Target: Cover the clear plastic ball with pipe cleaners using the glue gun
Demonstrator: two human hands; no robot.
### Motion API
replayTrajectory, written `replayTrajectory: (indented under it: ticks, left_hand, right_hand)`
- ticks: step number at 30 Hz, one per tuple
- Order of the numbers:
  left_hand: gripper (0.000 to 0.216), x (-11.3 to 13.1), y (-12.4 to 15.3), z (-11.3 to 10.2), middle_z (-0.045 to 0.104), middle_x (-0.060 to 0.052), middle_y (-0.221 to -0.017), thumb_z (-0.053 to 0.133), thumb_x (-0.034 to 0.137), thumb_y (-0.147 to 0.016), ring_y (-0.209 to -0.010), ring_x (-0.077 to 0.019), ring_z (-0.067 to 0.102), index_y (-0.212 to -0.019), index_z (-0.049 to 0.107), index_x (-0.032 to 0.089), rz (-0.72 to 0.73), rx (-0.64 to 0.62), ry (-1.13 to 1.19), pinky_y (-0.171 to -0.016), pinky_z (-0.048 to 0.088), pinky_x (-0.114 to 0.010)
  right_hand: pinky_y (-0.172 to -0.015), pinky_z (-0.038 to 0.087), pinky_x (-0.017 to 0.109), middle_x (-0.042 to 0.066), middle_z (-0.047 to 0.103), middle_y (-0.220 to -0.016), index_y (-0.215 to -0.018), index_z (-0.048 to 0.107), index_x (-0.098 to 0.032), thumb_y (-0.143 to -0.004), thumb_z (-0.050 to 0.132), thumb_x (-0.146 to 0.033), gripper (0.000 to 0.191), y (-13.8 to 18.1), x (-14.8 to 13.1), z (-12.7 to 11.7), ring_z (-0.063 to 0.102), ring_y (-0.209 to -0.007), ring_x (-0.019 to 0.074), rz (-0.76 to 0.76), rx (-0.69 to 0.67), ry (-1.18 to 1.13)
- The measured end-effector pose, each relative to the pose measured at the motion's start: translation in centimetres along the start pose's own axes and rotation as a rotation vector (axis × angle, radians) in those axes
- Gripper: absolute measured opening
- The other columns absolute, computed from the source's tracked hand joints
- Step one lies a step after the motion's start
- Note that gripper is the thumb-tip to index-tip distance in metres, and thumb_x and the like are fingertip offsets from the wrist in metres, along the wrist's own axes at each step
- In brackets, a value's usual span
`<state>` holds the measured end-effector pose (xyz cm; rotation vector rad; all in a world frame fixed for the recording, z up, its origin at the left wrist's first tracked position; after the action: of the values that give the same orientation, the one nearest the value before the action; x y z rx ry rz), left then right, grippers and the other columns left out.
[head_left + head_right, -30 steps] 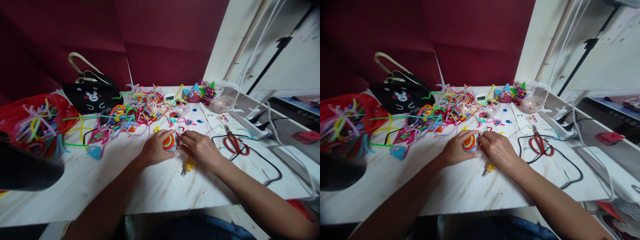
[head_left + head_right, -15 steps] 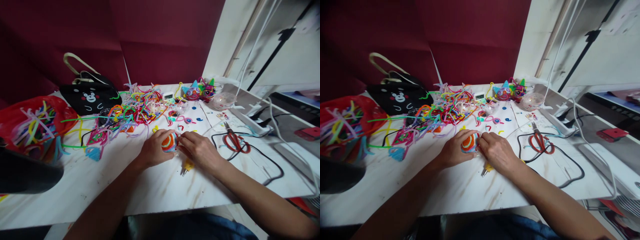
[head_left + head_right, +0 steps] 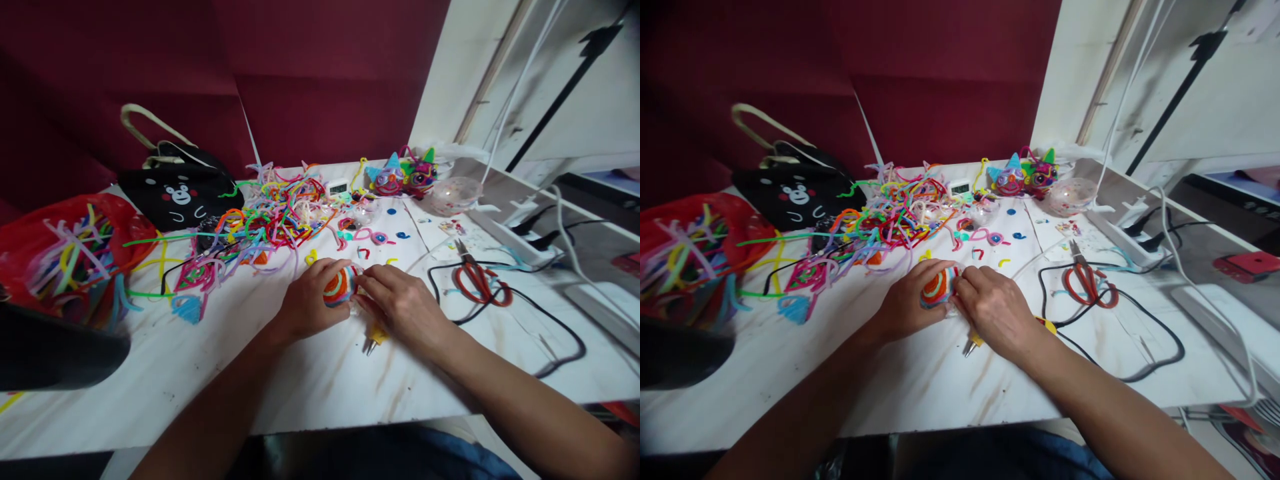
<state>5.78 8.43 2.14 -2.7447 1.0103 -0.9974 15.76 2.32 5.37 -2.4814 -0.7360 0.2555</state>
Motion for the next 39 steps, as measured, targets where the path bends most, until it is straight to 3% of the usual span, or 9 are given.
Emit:
replayTrajectory:
  ticks: [10, 16, 20, 30, 39]
  left_hand:
    - [0.068, 0.2, 0.0, 0.3, 0.059, -0.009, -0.137, 0.065, 0.020, -0.068, -0.129, -0.0279, 0.057, -0.135, 0.054, 0.023, 0.019, -0.006, -0.007, -0.110, 0.048, -0.043]
    - [0.069, 0.3, 0.0, 0.3, 0.058, -0.010, -0.138, 0.064, 0.020, -0.067, -0.127, -0.0272, 0.058, -0.135, 0.054, 0.024, 0.038, -0.014, -0.027, -0.106, 0.050, -0.042]
    - [0.071, 0.1, -0.1, 0.1, 0.058, -0.009, -0.139, 0.064, 0.019, -0.065, -0.128, -0.0273, 0.058, -0.135, 0.054, 0.024, 0.038, -0.023, 0.003, -0.109, 0.048, -0.042]
    - [0.071, 0.4, 0.0, -0.1, 0.059, -0.009, -0.140, 0.067, 0.017, -0.065, -0.129, -0.0293, 0.057, -0.135, 0.054, 0.026, 0.064, -0.021, -0.001, -0.111, 0.047, -0.044]
    - [0.074, 0.9, 0.1, 0.2, 0.058, -0.009, -0.141, 0.065, 0.019, -0.065, -0.130, -0.0286, 0.057, -0.137, 0.053, 0.027, 0.084, -0.035, -0.061, -0.110, 0.048, -0.041]
  right_hand:
    - [-0.067, 0.055, 0.036, 0.013, 0.070, -0.090, -0.097, 0.072, -0.008, -0.099, 0.053, -0.025, 0.025, 0.1, -0.2, -0.5, 0.066, -0.079, 0.0252, 0.002, 0.045, -0.057]
    - [-0.074, 0.055, 0.034, 0.011, 0.068, -0.093, -0.108, 0.067, -0.012, -0.100, 0.052, -0.025, 0.022, 0.7, 1.6, -0.3, 0.065, -0.084, 0.0212, 0.094, 0.017, -0.321]
    - [-0.073, 0.054, 0.032, 0.009, 0.066, -0.092, -0.109, 0.065, -0.016, -0.100, 0.047, -0.017, 0.021, 1.1, 3.3, -0.4, 0.063, -0.081, 0.0184, 0.180, 0.067, -0.439]
    - [-0.084, 0.054, 0.039, 0.012, 0.066, -0.101, -0.109, 0.065, -0.017, -0.100, 0.046, -0.020, 0.021, 0.8, 3.2, -0.1, 0.061, -0.095, 0.0230, 0.210, 0.081, -0.469]
    - [-0.079, 0.053, 0.041, 0.011, 0.060, -0.096, -0.110, 0.066, -0.017, -0.098, 0.046, -0.016, 0.023, 0.8, 3.3, 1.2, 0.057, -0.091, 0.0241, 0.227, 0.035, -0.472]
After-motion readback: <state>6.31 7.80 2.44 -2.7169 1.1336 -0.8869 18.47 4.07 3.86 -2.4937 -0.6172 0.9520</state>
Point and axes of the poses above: each hand's wrist, its own y-axis away from the middle knuckle, its own z-axis out of the palm, x = y × z, the point moved 9 cm from there along -y, towards the middle knuckle
